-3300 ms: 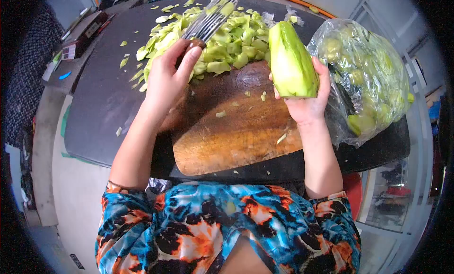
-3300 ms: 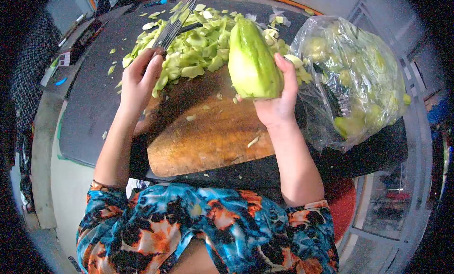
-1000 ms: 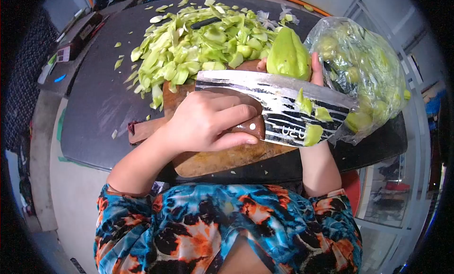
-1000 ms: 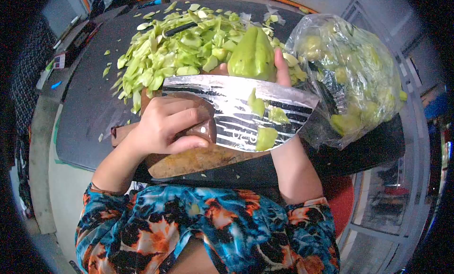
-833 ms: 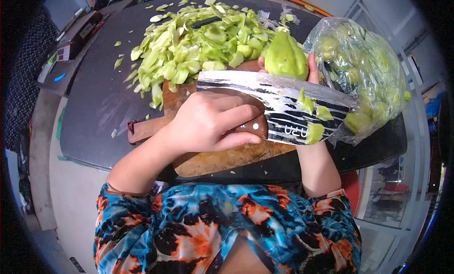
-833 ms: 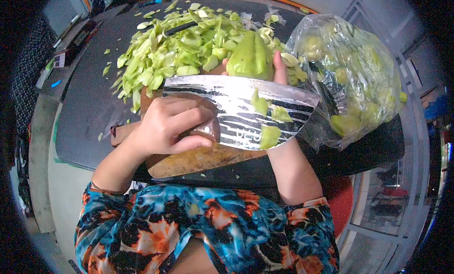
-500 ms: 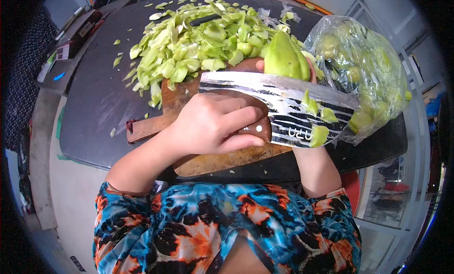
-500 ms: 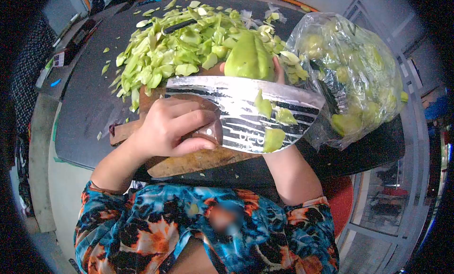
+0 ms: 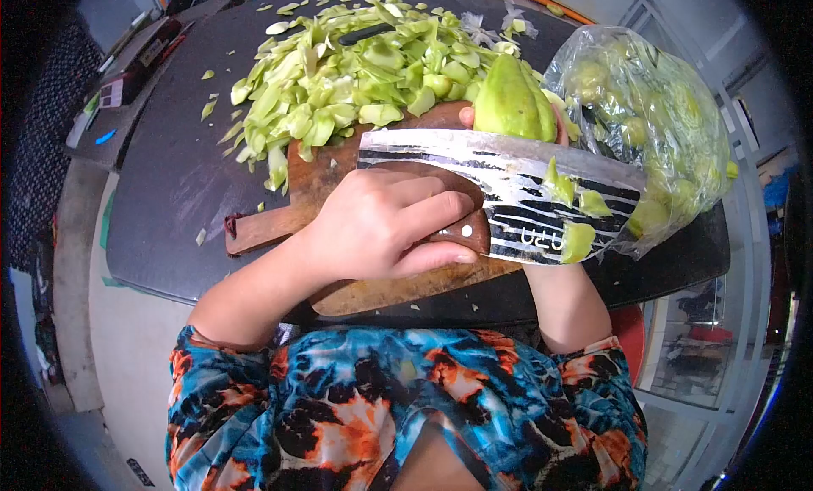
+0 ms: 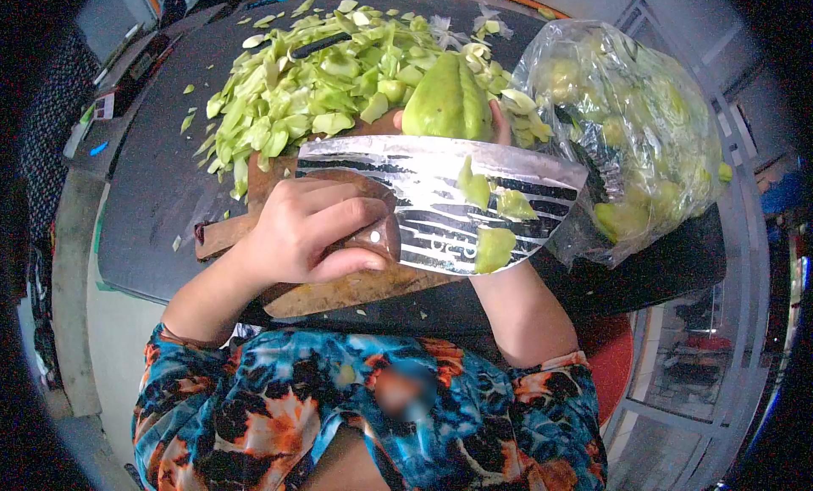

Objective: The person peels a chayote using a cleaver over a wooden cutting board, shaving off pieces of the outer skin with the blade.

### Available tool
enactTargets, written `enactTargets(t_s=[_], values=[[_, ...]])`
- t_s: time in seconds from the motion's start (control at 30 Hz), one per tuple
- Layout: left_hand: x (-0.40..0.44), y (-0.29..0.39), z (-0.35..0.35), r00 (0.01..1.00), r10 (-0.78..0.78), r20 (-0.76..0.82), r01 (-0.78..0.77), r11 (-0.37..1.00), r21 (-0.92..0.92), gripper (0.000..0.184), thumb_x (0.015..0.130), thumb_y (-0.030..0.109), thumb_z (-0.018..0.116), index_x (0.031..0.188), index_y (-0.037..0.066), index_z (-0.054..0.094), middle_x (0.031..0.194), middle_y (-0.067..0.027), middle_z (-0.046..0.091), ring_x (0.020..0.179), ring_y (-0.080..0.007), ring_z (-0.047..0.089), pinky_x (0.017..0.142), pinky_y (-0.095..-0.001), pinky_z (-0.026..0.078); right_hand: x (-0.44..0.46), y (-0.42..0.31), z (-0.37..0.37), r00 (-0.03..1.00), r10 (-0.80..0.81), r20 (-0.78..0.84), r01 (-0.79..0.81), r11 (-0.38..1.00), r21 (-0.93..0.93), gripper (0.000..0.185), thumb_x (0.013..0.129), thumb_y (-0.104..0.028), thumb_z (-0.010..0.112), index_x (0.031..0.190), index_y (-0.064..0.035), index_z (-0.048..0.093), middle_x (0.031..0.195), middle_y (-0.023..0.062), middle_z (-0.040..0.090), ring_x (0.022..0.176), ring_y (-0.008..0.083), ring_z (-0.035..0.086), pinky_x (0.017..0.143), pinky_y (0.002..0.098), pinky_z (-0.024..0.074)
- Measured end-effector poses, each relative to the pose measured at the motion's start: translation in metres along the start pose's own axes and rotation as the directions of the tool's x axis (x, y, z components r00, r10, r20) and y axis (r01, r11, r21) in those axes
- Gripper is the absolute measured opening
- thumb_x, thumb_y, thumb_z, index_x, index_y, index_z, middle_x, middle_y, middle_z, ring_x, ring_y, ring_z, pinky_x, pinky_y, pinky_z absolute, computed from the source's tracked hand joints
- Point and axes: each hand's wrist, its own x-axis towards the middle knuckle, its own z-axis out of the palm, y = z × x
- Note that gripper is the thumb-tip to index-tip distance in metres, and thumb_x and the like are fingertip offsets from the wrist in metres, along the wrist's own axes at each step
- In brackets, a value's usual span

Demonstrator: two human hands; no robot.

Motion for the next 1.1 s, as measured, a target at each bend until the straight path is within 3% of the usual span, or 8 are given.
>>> enactTargets(t_s=[0.4, 0.53, 0.6, 0.7, 0.83, 0.9, 0.97, 1.1], values=[[-0.002, -0.011, -0.001, 0.999, -0.046, 0.006, 0.046, 0.998, -0.045, 0.041, 0.079, 0.039, 0.07, 0.096, 0.003, 0.061, 0.081, -0.0112, 0.062, 0.071, -0.0327, 0.063, 0.062, -0.0394, 0.051, 0.002, 0.006, 0.003, 0.977, -0.189, -0.101, 0.189, 0.982, -0.014, 0.055, 0.096, -0.05, 0.035, 0.126, -0.0067, 0.049, 0.115, 0.0181, 0.062, 0.104, 0.0309, 0.061, 0.093, 0.0453, 0.0495], [-0.007, -0.05, -0.013, 0.706, -0.697, -0.126, 0.687, 0.717, -0.116, 0.03, 0.096, 0.028, 0.055, 0.096, -0.001, 0.06, 0.076, -0.0107, 0.06, 0.072, -0.0167, 0.056, 0.07, -0.032, 0.047, 0.004, 0.001, 0.024, 0.994, -0.085, 0.073, 0.091, 0.993, -0.076, 0.066, 0.089, -0.061, 0.036, 0.117, -0.0035, 0.052, 0.099, 0.0201, 0.058, 0.067, 0.03, 0.053, 0.058, 0.0371, 0.0412], [-0.02, -0.084, -0.024, 0.637, -0.721, -0.272, 0.75, 0.661, 0.004, 0.032, 0.094, 0.033, 0.057, 0.105, 0.004, 0.065, 0.069, -0.0153, 0.062, 0.06, -0.0234, 0.06, 0.06, -0.0341, 0.047, 0.001, 0.002, 0.029, 0.985, -0.116, 0.128, 0.128, 0.988, -0.09, 0.066, 0.088, -0.062, 0.036, 0.117, -0.0044, 0.053, 0.097, 0.0237, 0.057, 0.067, 0.0306, 0.053, 0.058, 0.0355, 0.0407], [-0.014, -0.068, -0.029, 0.639, -0.705, -0.308, 0.643, 0.709, -0.288, 0.031, 0.094, 0.029, 0.059, 0.105, 0.0, 0.064, 0.072, -0.0026, 0.056, 0.068, -0.008, 0.048, 0.061, -0.0266, 0.042, 0.004, -0.004, 0.023, 0.988, -0.115, 0.1, 0.123, 0.99, -0.074, 0.066, 0.088, -0.062, 0.036, 0.117, -0.0048, 0.054, 0.098, 0.0216, 0.058, 0.065, 0.0298, 0.053, 0.058, 0.0351, 0.0402], [-0.006, -0.022, -0.027, 0.907, -0.395, -0.147, 0.361, 0.908, -0.211, 0.029, 0.09, 0.032, 0.062, 0.093, 0.002, 0.062, 0.073, -0.0055, 0.059, 0.066, -0.0159, 0.058, 0.061, -0.0299, 0.046, 0.002, -0.004, 0.008, 0.986, -0.149, 0.08, 0.146, 0.988, 0.045, 0.064, 0.089, -0.062, 0.038, 0.115, -0.0051, 0.054, 0.107, 0.0131, 0.06, 0.085, 0.0277, 0.057, 0.065, 0.038, 0.0468], [-0.004, -0.01, -0.03, 0.977, -0.211, 0.024, 0.212, 0.972, -0.104, 0.035, 0.087, 0.037, 0.066, 0.09, 0.003, 0.06, 0.077, -0.0091, 0.062, 0.072, -0.0262, 0.064, 0.062, -0.032, 0.049, 0.014, 0.008, -0.026, 0.875, -0.481, 0.054, 0.369, 0.591, -0.718, 0.063, 0.091, -0.061, 0.037, 0.116, -0.0056, 0.054, 0.11, 0.0123, 0.06, 0.093, 0.027, 0.057, 0.071, 0.0394, 0.0495], [-0.001, -0.005, -0.021, 0.99, -0.127, 0.059, 0.133, 0.984, -0.12, 0.034, 0.082, 0.035, 0.071, 0.092, 0.004, 0.061, 0.085, -0.0121, 0.065, 0.078, -0.0319, 0.065, 0.069, -0.0358, 0.052, -0.005, 0.003, 0.022, 0.985, -0.124, -0.118, 0.134, 0.988, 0.082, 0.06, 0.094, -0.057, 0.034, 0.116, -0.0054, 0.055, 0.111, 0.0137, 0.06, 0.098, 0.0266, 0.059, 0.081, 0.0411, 0.0521], [-0.003, -0.002, -0.018, 0.986, -0.129, 0.102, 0.132, 0.991, -0.027, 0.037, 0.08, 0.034, 0.071, 0.096, 0.003, 0.061, 0.092, -0.0145, 0.066, 0.085, -0.034, 0.066, 0.074, -0.0394, 0.053, -0.004, 0.001, 0.011, 0.971, -0.214, 0.104, 0.233, 0.948, -0.219, 0.059, 0.095, -0.054, 0.033, 0.121, -0.0044, 0.051, 0.113, 0.0176, 0.059, 0.101, 0.0281, 0.059, 0.09, 0.0423, 0.0499]])
